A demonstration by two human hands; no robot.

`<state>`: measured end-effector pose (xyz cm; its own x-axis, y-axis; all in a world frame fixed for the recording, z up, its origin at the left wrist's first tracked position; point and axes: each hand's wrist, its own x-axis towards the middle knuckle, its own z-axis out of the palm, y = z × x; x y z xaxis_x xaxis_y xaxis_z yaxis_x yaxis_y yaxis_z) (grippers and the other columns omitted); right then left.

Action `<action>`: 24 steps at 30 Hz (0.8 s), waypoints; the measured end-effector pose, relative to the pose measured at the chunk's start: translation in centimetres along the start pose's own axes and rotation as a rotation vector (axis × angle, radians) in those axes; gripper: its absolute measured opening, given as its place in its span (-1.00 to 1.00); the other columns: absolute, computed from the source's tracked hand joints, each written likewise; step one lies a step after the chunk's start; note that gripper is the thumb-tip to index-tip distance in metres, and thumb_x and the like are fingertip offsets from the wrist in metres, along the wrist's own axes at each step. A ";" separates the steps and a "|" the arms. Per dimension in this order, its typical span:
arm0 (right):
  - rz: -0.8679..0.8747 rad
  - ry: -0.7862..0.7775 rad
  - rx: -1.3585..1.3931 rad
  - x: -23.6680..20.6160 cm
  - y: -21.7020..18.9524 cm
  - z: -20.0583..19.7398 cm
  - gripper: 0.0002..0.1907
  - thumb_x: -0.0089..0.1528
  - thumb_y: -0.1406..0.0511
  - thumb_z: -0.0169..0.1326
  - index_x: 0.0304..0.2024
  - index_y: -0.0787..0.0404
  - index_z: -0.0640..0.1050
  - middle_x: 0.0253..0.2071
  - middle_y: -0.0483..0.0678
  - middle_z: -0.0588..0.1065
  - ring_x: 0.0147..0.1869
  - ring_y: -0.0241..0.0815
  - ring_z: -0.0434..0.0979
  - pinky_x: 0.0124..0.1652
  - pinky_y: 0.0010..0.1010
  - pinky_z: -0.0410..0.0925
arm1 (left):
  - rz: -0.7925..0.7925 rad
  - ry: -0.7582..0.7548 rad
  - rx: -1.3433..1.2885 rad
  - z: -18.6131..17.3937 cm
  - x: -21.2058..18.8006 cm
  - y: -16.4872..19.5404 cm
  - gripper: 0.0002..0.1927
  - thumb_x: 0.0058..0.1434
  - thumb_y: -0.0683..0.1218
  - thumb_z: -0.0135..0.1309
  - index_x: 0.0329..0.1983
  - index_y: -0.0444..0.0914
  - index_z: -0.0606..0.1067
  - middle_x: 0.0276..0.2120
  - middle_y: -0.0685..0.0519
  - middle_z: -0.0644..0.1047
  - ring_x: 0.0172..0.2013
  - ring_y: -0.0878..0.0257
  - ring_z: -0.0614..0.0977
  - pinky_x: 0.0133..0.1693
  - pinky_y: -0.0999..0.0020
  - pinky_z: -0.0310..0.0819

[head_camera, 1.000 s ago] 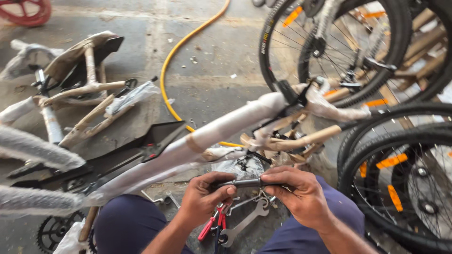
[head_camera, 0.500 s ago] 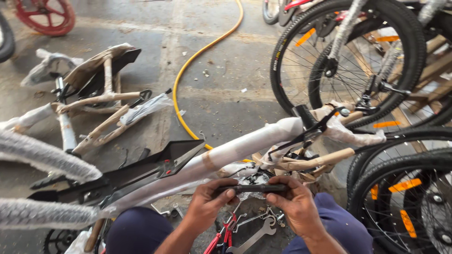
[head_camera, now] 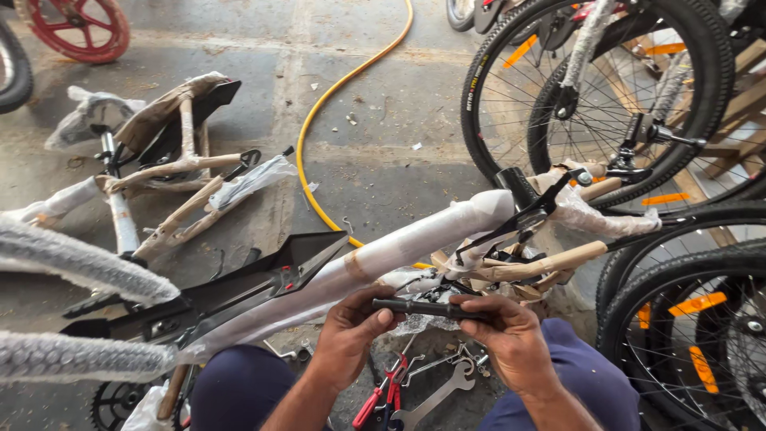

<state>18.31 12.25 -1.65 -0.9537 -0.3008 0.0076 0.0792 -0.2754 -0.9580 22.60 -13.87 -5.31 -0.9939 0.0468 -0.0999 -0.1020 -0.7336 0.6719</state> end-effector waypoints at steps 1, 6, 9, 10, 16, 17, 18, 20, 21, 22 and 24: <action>-0.007 -0.009 -0.004 -0.1 0.0 -0.1 -0.71 0.13 0.61 0.21 -0.11 0.34 0.62 0.05 0.17 0.63 0.01 -0.17 0.65 -0.02 -0.45 0.50 | 0.011 -0.014 0.008 0.1 -0.1 0.1 -0.65 0.20 -0.24 0.22 0.08 -0.37 0.55 -0.08 -0.09 0.65 -0.05 0.17 0.68 0.11 0.17 0.59; 0.111 0.082 0.027 -0.2 0.2 -0.6 -0.70 0.15 0.52 0.19 -0.05 0.32 0.64 -0.16 0.11 0.63 -0.15 -0.18 0.64 -0.17 -0.43 0.50 | 0.076 -0.133 0.038 0.5 -0.4 0.2 -0.69 0.23 -0.26 0.21 0.05 -0.38 0.53 -0.01 -0.07 0.64 0.02 0.17 0.66 0.16 0.18 0.56; 0.177 0.085 -0.087 -0.2 0.4 -0.9 -0.74 0.23 0.46 0.23 -0.01 0.40 0.65 -0.33 0.11 0.61 -0.30 -0.14 0.61 -0.31 -0.40 0.46 | 0.090 -0.119 0.134 0.6 -0.4 -0.2 -0.69 0.24 -0.26 0.21 0.06 -0.40 0.52 0.01 -0.08 0.66 0.02 0.20 0.65 0.12 0.26 0.54; 0.140 0.065 -0.109 -0.3 0.4 -0.9 -0.72 0.23 0.47 0.25 0.00 0.41 0.65 -0.34 0.08 0.60 -0.30 -0.17 0.60 -0.31 -0.41 0.46 | 0.059 -0.103 0.174 0.7 -0.4 -0.4 -0.67 0.23 -0.26 0.21 0.07 -0.39 0.53 -0.02 -0.09 0.65 -0.01 0.20 0.66 0.10 0.27 0.55; 0.122 -0.019 -0.114 -1.0 0.1 -1.0 -0.62 0.16 0.50 0.23 0.05 0.36 0.61 -0.20 0.07 0.65 -0.19 -0.21 0.66 -0.16 -0.42 0.54 | 0.004 -0.114 0.171 1.1 -0.4 0.4 -0.62 0.23 -0.24 0.23 0.11 -0.42 0.52 -0.06 -0.15 0.63 -0.08 0.18 0.68 0.05 0.25 0.60; 0.148 -0.040 -0.077 -1.1 -0.1 -1.0 -0.60 0.15 0.50 0.21 0.07 0.34 0.60 -0.20 0.08 0.66 -0.21 -0.19 0.68 -0.16 -0.40 0.56 | 0.041 -0.166 0.143 1.1 -0.5 1.0 -0.62 0.25 -0.23 0.22 0.13 -0.43 0.51 -0.02 -0.15 0.63 -0.05 0.19 0.68 0.07 0.25 0.59; 0.116 -0.072 -0.031 -1.2 -0.3 -1.0 -0.60 0.16 0.50 0.21 0.08 0.36 0.59 -0.18 0.10 0.66 -0.18 -0.16 0.69 -0.14 -0.36 0.57 | 0.078 -0.217 0.115 1.2 -0.7 1.6 -0.61 0.26 -0.22 0.22 0.14 -0.43 0.50 0.01 -0.14 0.63 -0.02 0.21 0.67 0.09 0.25 0.58; 0.053 -0.141 0.063 -1.5 -0.6 -1.2 -0.58 0.17 0.51 0.20 0.10 0.39 0.56 -0.14 0.13 0.65 -0.14 -0.11 0.70 -0.10 -0.27 0.60 | 0.021 -0.327 0.050 1.4 -1.2 2.9 -0.57 0.27 -0.20 0.21 0.19 -0.41 0.47 0.07 -0.14 0.61 0.00 0.20 0.66 0.11 0.24 0.57; 0.037 -0.178 0.069 -1.6 -0.7 -1.4 -0.58 0.18 0.50 0.20 0.12 0.40 0.55 -0.14 0.15 0.65 -0.13 -0.09 0.71 -0.09 -0.28 0.59 | -0.008 -0.383 0.019 1.5 -1.3 3.6 -0.55 0.27 -0.19 0.20 0.22 -0.41 0.46 0.10 -0.14 0.61 0.01 0.19 0.66 0.13 0.24 0.56; 0.022 -0.214 0.075 -1.8 -0.9 -1.6 -0.57 0.19 0.50 0.20 0.13 0.41 0.54 -0.13 0.17 0.65 -0.12 -0.07 0.71 -0.07 -0.28 0.58 | -0.015 -0.425 0.095 1.6 -1.3 4.2 -0.54 0.29 -0.17 0.19 0.24 -0.39 0.45 0.11 -0.13 0.61 0.03 0.20 0.66 0.15 0.25 0.56; 0.019 -0.243 0.041 -2.3 -1.3 -2.1 -0.57 0.20 0.49 0.20 0.14 0.43 0.54 -0.16 0.19 0.66 -0.12 -0.06 0.72 -0.07 -0.29 0.58 | -0.028 -0.503 0.251 1.8 -1.5 5.5 -0.52 0.31 -0.14 0.17 0.29 -0.36 0.45 0.12 -0.10 0.61 0.08 0.21 0.65 0.18 0.26 0.55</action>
<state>19.77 15.22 -1.07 -0.8545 -0.5157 0.0631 0.1129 -0.3029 -0.9463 23.46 -16.76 -0.08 -0.8820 0.4261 0.2011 -0.0740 -0.5467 0.8340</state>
